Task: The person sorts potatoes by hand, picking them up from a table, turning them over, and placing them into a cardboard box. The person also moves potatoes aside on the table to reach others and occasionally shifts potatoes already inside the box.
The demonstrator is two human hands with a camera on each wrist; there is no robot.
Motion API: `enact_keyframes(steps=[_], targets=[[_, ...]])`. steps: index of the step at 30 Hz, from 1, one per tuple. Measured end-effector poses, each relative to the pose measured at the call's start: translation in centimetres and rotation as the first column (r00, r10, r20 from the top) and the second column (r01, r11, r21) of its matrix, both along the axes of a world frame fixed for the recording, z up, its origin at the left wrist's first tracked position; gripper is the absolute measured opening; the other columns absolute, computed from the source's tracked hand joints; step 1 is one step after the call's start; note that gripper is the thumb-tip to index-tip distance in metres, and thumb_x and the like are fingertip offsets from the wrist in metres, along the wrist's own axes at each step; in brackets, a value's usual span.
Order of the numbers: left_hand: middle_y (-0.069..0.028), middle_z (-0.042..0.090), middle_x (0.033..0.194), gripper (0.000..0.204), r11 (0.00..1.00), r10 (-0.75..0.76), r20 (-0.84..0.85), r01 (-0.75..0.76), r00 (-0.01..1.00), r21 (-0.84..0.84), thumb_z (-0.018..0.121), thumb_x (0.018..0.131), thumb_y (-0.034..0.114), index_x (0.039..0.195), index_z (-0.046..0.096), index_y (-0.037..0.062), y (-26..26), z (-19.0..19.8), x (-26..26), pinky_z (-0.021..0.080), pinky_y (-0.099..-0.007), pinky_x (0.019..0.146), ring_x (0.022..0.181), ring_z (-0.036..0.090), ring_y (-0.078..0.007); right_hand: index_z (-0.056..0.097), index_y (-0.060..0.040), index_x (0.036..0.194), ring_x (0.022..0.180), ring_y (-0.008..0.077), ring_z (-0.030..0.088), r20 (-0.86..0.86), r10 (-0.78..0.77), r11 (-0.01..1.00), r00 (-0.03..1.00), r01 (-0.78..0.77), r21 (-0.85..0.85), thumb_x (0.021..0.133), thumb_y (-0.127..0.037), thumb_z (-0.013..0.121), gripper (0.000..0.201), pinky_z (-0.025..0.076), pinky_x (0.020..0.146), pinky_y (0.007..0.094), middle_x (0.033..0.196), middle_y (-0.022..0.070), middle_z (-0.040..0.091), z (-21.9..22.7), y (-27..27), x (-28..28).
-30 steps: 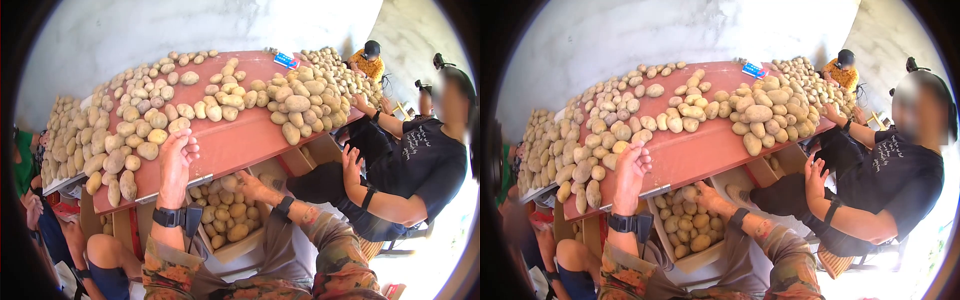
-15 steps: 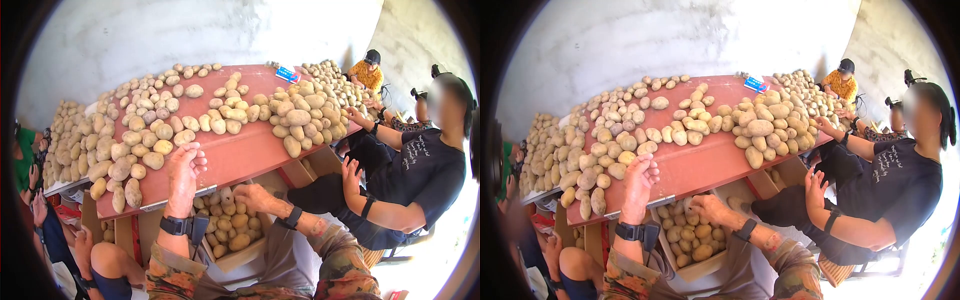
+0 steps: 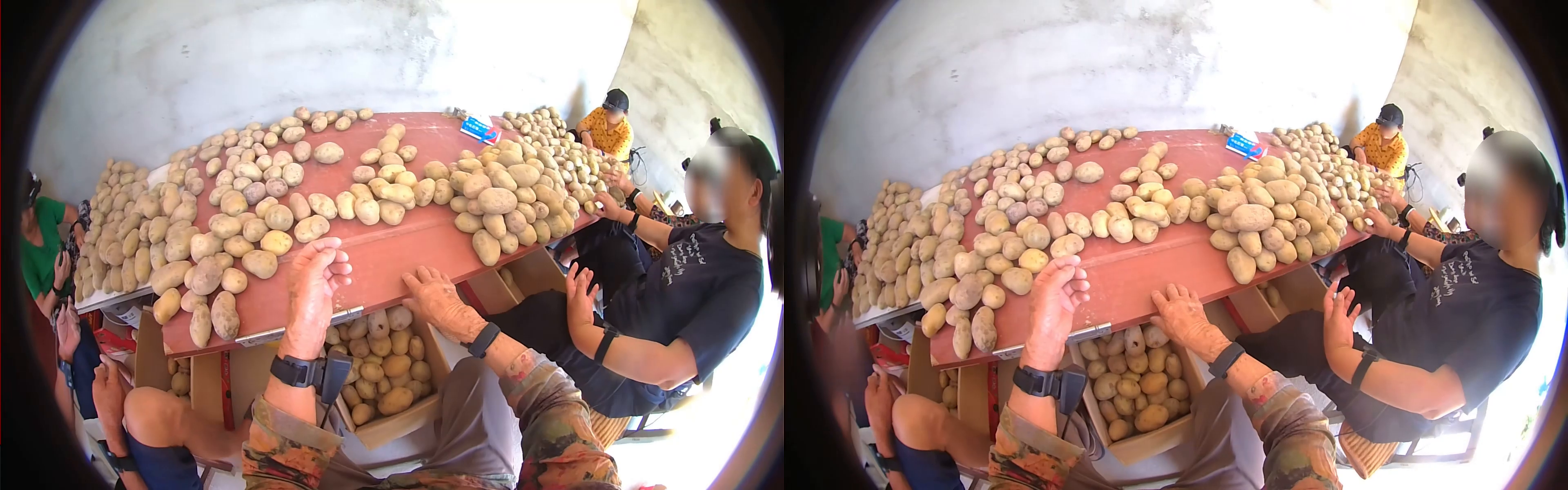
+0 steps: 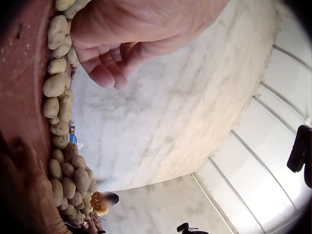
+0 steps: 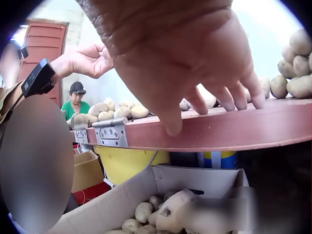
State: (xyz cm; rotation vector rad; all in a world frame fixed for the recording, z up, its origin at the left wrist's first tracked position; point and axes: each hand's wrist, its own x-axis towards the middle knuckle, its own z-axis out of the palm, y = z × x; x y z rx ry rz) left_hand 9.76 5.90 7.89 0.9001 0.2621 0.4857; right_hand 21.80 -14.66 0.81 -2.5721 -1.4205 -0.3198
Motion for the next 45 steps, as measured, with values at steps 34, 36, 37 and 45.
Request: enact_keyframes(steps=[34,36,37,45], targets=[[-0.0062,0.063,0.082,0.015,0.999,-0.041,-0.090,0.042,0.995,0.012,0.052,0.092,0.009,0.103,0.060,0.0031,-0.5,0.1,0.5,0.051,-0.0263,0.058,0.069,0.061,-0.0134,0.055,-0.0110,0.113,0.109,0.0364,0.048,0.070,-0.273,0.953,0.959,0.260,0.157,0.077,-0.023,0.067,0.040,0.042,0.088,0.0492,0.114,0.0171,0.049,2.0,12.8,14.0],[-0.0061,0.063,0.082,0.015,0.999,-0.041,-0.085,0.043,0.995,0.017,0.052,0.092,0.009,0.102,0.060,0.0029,-0.5,0.1,0.5,0.051,-0.0263,0.058,0.069,0.061,-0.0133,0.057,-0.0120,0.108,0.110,0.0362,0.048,0.019,-0.287,0.947,0.958,0.281,0.153,0.078,-0.020,0.065,0.033,0.045,0.085,0.0484,0.115,0.0169,0.049,2.5,11.7,13.8],[-0.0061,0.063,0.082,0.015,0.999,-0.045,-0.077,0.046,0.996,0.018,0.052,0.092,0.009,0.102,0.060,0.0028,-0.6,0.0,0.5,0.051,-0.0263,0.058,0.069,0.061,-0.0133,0.057,-0.0111,0.108,0.109,0.0365,0.049,0.030,-0.273,0.951,0.961,0.265,0.157,0.078,-0.019,0.065,0.032,0.047,0.084,0.0478,0.114,0.0172,0.049,2.5,11.3,13.7],[-0.0057,0.063,0.083,0.016,0.998,-0.051,-0.051,0.052,0.997,0.027,0.053,0.091,0.011,0.104,0.059,0.0033,-0.5,-0.3,0.8,0.051,-0.0263,0.057,0.069,0.062,-0.0130,0.054,-0.0063,0.106,0.102,0.0410,0.052,-0.063,-0.225,0.973,0.972,0.227,0.037,0.077,-0.004,0.060,0.030,0.050,0.082,0.0486,0.111,0.0197,0.048,0.7,6.9,13.5]])
